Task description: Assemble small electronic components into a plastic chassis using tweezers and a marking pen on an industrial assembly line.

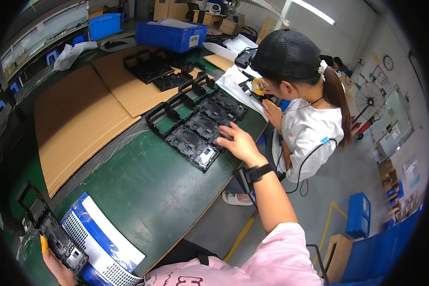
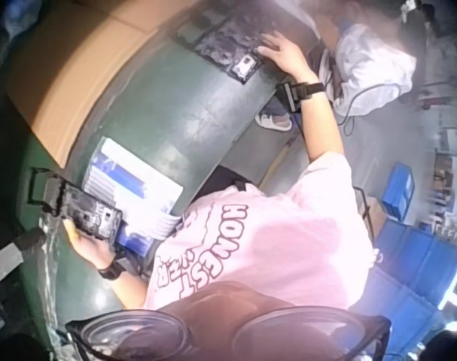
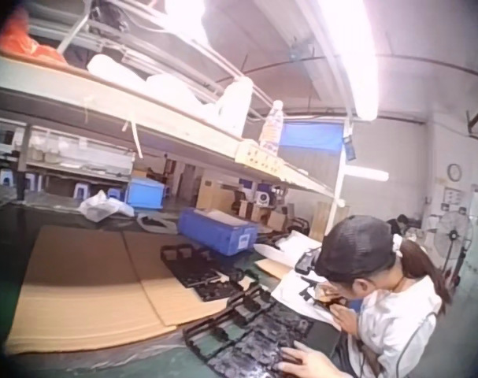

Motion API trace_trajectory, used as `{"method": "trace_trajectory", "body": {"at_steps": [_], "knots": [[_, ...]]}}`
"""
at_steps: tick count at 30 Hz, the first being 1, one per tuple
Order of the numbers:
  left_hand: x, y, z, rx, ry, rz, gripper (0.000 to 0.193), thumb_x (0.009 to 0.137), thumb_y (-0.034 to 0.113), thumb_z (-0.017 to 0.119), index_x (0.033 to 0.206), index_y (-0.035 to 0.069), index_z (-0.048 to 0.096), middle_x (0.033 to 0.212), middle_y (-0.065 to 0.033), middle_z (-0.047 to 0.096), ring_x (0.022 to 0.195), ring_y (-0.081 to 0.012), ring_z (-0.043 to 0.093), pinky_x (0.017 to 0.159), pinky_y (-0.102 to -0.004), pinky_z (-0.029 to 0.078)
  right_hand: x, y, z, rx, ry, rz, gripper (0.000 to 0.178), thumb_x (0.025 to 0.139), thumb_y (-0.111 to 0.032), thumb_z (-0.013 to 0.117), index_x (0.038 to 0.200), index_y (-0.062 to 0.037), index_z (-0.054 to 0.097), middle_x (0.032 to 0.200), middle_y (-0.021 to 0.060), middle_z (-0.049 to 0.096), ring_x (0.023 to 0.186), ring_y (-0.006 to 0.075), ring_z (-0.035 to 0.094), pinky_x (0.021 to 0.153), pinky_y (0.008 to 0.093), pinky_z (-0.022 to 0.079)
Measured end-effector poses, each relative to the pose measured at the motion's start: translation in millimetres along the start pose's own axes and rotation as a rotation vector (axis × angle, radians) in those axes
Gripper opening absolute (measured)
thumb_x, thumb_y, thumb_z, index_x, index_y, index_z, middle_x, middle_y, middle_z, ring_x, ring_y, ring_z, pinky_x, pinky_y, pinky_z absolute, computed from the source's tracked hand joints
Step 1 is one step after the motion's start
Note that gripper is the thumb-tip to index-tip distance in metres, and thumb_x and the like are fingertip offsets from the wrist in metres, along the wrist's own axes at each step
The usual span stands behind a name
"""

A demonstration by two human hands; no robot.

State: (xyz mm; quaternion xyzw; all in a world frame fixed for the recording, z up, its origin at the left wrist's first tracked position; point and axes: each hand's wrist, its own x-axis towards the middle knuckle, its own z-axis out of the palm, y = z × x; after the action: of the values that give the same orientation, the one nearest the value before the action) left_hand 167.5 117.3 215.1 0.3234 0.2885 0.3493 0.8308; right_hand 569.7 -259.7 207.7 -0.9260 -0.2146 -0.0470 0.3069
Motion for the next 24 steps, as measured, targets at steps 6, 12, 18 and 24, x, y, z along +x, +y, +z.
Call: {"method": "trace_trajectory", "body": {"at_steps": [6,12,18,24], "knots": [[1.3,-0.7,-0.9,0.012,0.067,-0.007,0.030,0.089,0.025,0.043,0.107,0.004,0.053,0.098,-0.0104,0.061,0.083,-0.0214,0.061,0.072,-0.0335,0.051,-7.0,-16.9,0.1,0.161,-0.246,-0.097,0.047,0.072,-0.021,0.068,0.114,-0.0043,0.054,0.132,0.0226,0.034,0.098,0.0236,0.058,0.083,0.0288,0.044],[4.7,-6.4,-3.4,0.038,0.042,-0.004,0.030,0.089,0.025,0.042,0.107,0.004,0.053,0.098,-0.0106,0.061,0.082,-0.0221,0.062,0.071,-0.0341,0.052,-44.6,-52.9,20.2,0.164,-0.269,-0.189,0.043,0.072,-0.026,0.065,0.109,-0.0068,0.058,0.129,0.0213,0.038,0.112,0.0334,0.046,0.090,0.0330,0.040],[10.9,-11.1,-8.7,0.054,0.098,-0.013,0.031,0.089,0.026,0.042,0.107,0.004,0.053,0.099,-0.0109,0.061,0.083,-0.0223,0.062,0.071,-0.0351,0.052,-74.5,-87.4,34.7,0.054,-0.243,-0.241,0.041,0.075,-0.028,0.061,0.111,-0.0089,0.056,0.128,0.0193,0.040,0.103,0.0334,0.052,0.086,0.0340,0.043],[12.1,-13.2,-11.7,0.049,0.064,0.004,0.030,0.089,0.024,0.041,0.109,0.004,0.052,0.100,-0.0108,0.060,0.084,-0.0224,0.061,0.073,-0.0351,0.052,-82.0,-96.5,36.7,0.021,-0.165,-0.252,0.041,0.076,-0.025,0.061,0.111,-0.0044,0.055,0.125,0.0191,0.043,0.100,0.0332,0.054,0.083,0.0348,0.044]]}}
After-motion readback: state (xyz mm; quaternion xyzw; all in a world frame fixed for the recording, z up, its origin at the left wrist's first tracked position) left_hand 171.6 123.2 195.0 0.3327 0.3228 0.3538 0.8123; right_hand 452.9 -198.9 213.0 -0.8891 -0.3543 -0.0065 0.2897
